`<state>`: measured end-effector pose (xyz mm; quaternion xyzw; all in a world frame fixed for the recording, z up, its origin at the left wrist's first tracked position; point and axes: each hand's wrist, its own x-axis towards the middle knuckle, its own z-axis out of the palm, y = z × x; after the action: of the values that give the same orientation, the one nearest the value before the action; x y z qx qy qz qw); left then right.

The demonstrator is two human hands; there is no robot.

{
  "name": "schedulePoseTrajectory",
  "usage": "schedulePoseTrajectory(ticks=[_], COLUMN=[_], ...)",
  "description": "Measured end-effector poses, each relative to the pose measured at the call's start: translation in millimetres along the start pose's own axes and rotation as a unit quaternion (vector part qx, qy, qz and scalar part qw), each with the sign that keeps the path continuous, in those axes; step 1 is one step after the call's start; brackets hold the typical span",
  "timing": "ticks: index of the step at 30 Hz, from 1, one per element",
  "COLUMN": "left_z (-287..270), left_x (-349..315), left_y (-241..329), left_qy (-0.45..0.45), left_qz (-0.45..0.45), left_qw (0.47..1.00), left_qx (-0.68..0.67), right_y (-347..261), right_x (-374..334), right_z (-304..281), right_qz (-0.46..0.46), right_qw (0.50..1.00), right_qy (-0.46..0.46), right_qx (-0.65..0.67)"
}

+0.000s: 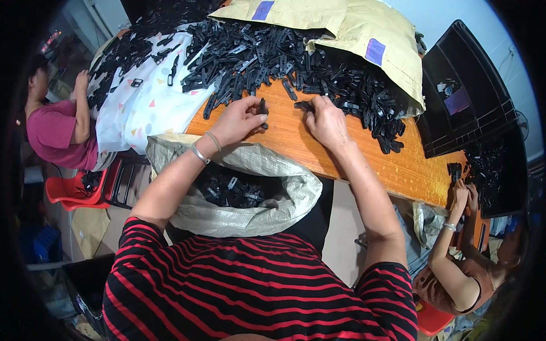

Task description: Picking up black plastic parts from a pile, inspecting them, and placing them into a large bag.

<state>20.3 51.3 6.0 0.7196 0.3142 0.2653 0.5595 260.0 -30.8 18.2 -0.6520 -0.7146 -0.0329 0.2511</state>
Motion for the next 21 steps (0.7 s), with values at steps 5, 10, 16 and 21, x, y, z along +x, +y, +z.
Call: schedulePoseTrajectory(ticks=[5, 10, 16, 21], left_z=[6.8, 13.2, 10.8, 19.5], left_x=[-10.5, -18.6, -24.3, -31.5], left_y=[32.8, 42.6, 43.9, 41.2], left_qy=[0.001, 0.008, 0.026, 0.06], left_qz=[-0.06, 0.021, 0.051, 0.071], left_qw=[0.991, 0.984, 0.982, 0.982], left_qx=[-0.123, -0.174, -0.18, -0.163], right_y=[-47.4, -79.4, -83.0, -89.6], right_x=[-8.7, -14.9, -12.8, -13.9], right_z=[-17.6, -17.0, -12.1, -11.8], right_qz=[0.082, 0.048, 0.03, 0.024], right_qw=[0.964, 0.942, 0.946, 0.951], right_qy=[0.039, 0.08, 0.077, 0.077], right_qx=[0.251, 0.321, 0.314, 0.299])
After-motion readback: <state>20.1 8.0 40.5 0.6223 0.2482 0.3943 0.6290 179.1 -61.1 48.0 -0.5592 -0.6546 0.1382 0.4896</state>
